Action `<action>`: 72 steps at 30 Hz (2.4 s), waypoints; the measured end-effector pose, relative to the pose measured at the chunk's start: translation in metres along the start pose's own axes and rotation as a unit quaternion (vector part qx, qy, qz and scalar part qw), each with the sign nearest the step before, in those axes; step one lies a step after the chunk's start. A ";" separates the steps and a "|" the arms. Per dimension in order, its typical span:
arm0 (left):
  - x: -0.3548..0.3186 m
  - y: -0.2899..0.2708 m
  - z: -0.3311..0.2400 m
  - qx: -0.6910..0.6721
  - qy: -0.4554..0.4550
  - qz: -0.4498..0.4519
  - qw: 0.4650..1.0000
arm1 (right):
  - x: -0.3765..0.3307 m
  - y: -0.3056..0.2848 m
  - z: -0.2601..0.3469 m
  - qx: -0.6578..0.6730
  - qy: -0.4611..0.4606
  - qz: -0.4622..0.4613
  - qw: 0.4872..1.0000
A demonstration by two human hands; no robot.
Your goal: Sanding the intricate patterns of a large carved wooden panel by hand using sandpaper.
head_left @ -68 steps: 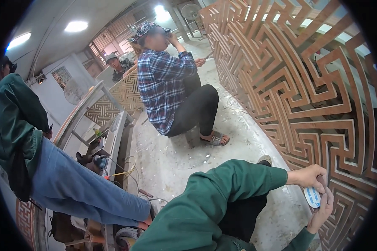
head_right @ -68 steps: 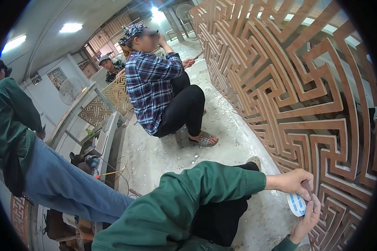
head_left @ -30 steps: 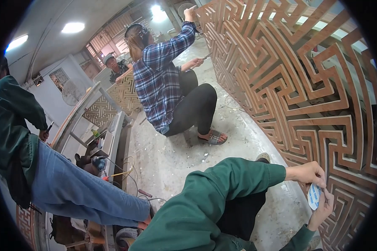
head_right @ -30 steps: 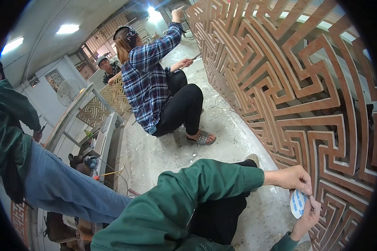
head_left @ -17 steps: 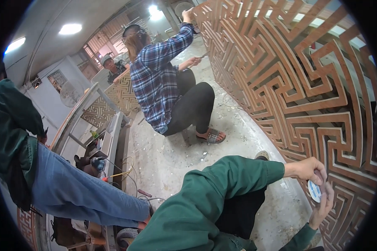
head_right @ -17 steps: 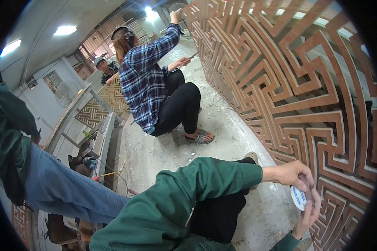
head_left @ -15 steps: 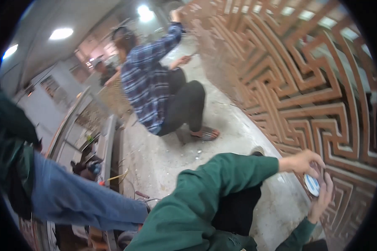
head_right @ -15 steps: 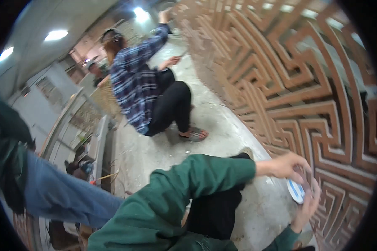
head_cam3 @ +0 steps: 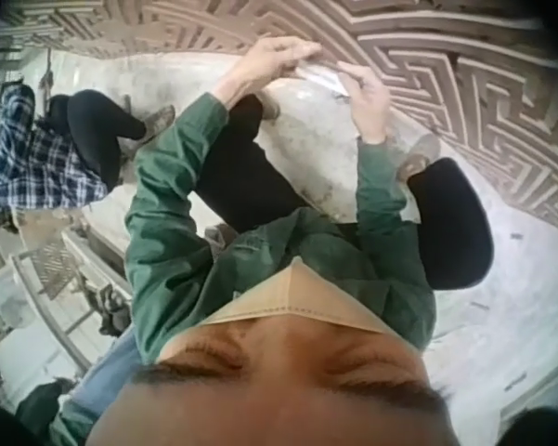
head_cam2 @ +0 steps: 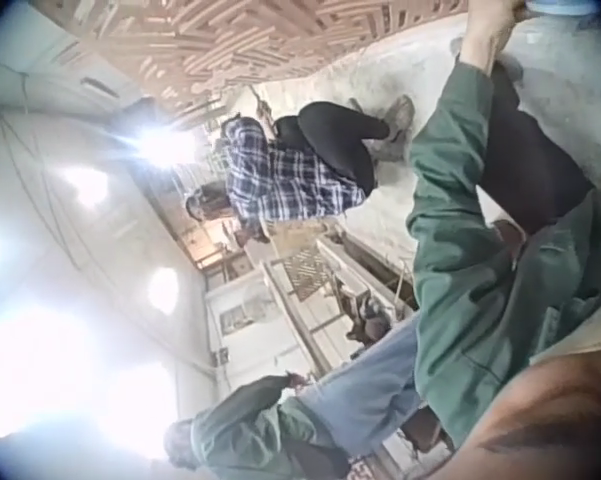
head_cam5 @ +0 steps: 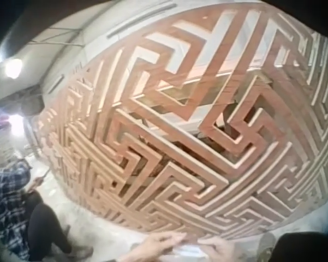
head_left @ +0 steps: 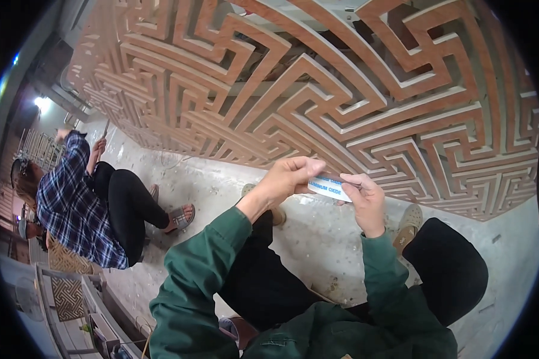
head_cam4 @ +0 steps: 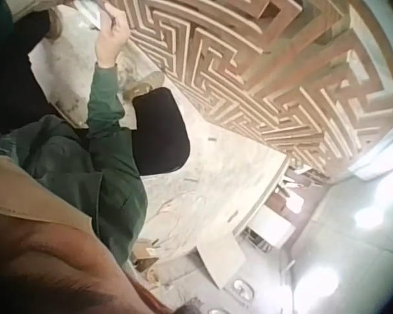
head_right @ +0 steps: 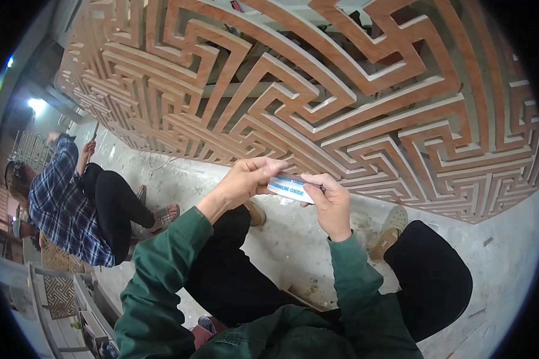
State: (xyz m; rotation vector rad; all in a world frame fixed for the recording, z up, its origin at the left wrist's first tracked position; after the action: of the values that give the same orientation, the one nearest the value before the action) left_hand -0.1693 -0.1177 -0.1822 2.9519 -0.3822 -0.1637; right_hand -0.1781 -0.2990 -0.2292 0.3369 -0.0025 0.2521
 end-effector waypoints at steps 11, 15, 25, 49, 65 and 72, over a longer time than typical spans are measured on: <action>0.000 -0.006 0.003 0.051 0.037 -0.013 0.998 | 0.003 0.010 0.007 0.050 0.009 0.063 0.997; 0.000 -0.002 0.002 0.067 0.089 0.010 0.994 | 0.005 0.005 -0.002 0.034 0.090 0.031 0.995; -0.003 0.001 -0.007 0.043 0.012 -0.035 0.998 | 0.003 0.005 -0.013 0.028 0.036 0.007 0.999; -0.022 -0.001 -0.005 0.509 0.008 0.069 0.858 | 0.013 -0.011 -0.067 -0.027 0.266 0.135 0.954; -0.046 0.000 -0.019 0.500 -0.026 0.262 0.825 | 0.043 -0.103 -0.201 0.088 0.289 -0.340 0.891; -0.043 0.004 -0.017 0.496 -0.017 0.268 0.826 | 0.076 -0.104 -0.222 0.136 0.220 -0.406 0.876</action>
State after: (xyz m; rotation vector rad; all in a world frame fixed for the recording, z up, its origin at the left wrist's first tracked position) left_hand -0.2099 -0.1077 -0.1612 3.5847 -1.7440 0.0987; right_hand -0.0878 -0.3026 -0.4692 0.5259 0.6228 -0.5202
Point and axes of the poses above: each hand's wrist, its own x-axis towards the middle knuckle, its own y-axis out of the palm, z = x × y, the point moved 3 cm from there along x, towards the middle knuckle, and after that the axes turned 11 degrees about y, right-handed, at the moved point
